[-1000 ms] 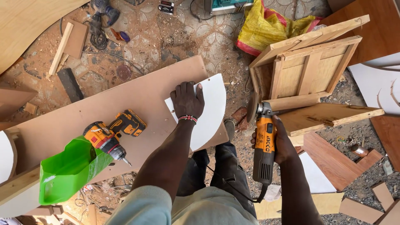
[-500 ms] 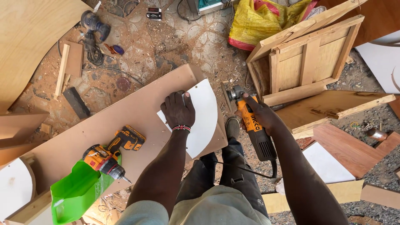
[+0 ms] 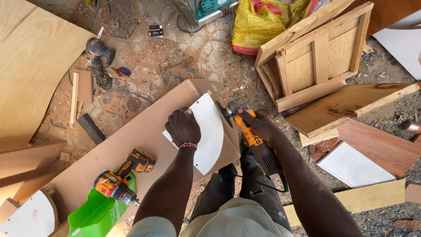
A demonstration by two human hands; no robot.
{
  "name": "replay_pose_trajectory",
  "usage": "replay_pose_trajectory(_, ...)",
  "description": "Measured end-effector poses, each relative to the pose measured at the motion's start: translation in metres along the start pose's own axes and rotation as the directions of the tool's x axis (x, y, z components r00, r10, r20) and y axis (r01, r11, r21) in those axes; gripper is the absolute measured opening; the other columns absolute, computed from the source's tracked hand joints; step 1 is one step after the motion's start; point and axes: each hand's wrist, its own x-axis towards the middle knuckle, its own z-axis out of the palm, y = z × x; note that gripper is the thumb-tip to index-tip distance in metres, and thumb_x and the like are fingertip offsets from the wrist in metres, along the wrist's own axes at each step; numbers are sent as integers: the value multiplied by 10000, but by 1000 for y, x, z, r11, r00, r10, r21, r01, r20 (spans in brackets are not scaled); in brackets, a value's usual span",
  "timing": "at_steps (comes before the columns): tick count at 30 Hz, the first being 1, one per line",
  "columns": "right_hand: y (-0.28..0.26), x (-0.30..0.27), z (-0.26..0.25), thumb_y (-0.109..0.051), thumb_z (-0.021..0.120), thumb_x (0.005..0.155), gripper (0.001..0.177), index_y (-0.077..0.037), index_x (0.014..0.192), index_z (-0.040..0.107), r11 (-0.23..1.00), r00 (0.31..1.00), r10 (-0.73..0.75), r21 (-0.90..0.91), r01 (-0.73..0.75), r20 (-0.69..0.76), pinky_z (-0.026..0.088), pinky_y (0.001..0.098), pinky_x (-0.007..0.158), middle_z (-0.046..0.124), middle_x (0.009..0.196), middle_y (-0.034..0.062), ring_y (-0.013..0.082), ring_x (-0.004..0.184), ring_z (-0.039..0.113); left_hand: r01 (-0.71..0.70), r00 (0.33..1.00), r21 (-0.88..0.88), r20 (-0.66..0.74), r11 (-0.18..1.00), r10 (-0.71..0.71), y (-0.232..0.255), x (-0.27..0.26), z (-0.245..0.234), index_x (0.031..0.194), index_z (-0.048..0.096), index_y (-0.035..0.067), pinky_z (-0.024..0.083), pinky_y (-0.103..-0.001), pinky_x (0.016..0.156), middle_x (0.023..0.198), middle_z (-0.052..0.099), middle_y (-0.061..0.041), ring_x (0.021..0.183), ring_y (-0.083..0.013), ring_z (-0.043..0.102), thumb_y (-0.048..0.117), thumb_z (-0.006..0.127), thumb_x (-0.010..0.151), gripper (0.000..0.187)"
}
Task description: Sand the edges of a curved wooden panel using an angle grinder
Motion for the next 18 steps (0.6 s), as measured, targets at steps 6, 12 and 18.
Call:
replay_pose_trajectory(6, 8, -15, 17, -660, 784, 852, 776, 64, 1082, 626, 969, 990, 98, 235, -72, -102, 630, 467, 497, 693, 753, 307, 383, 570, 722, 22, 999, -13, 49, 1000, -22, 4, -2, -5, 1087, 669, 151, 485, -440, 853, 956, 613, -27, 930, -257, 639, 387, 348, 1126, 400)
replay_pose_trajectory(12, 26, -32, 32, -632, 801, 849, 765, 64, 1095, 601, 939, 989, 111, 337, -73, -97, 637, 479, 494, 674, 744, 302, 389, 566, 719, 59, 994, -27, 91, 998, -56, 1, -5, -1, 1097, 664, 154, 481, -446, 883, 985, 622, -26, 960, -256, 625, 393, 336, 1129, 407)
replay_pose_trajectory(18, 62, -54, 41, -616, 817, 847, 842, 79, 1228, 534, 886, 983, 134, 459, -63, -124, 649, 512, 515, 650, 777, 293, 401, 589, 716, 59, 994, -12, 89, 998, -58, 2, -7, -2, 1073, 668, 142, 472, -441, 881, 1008, 633, -26, 963, -248, 620, 404, 336, 1138, 428)
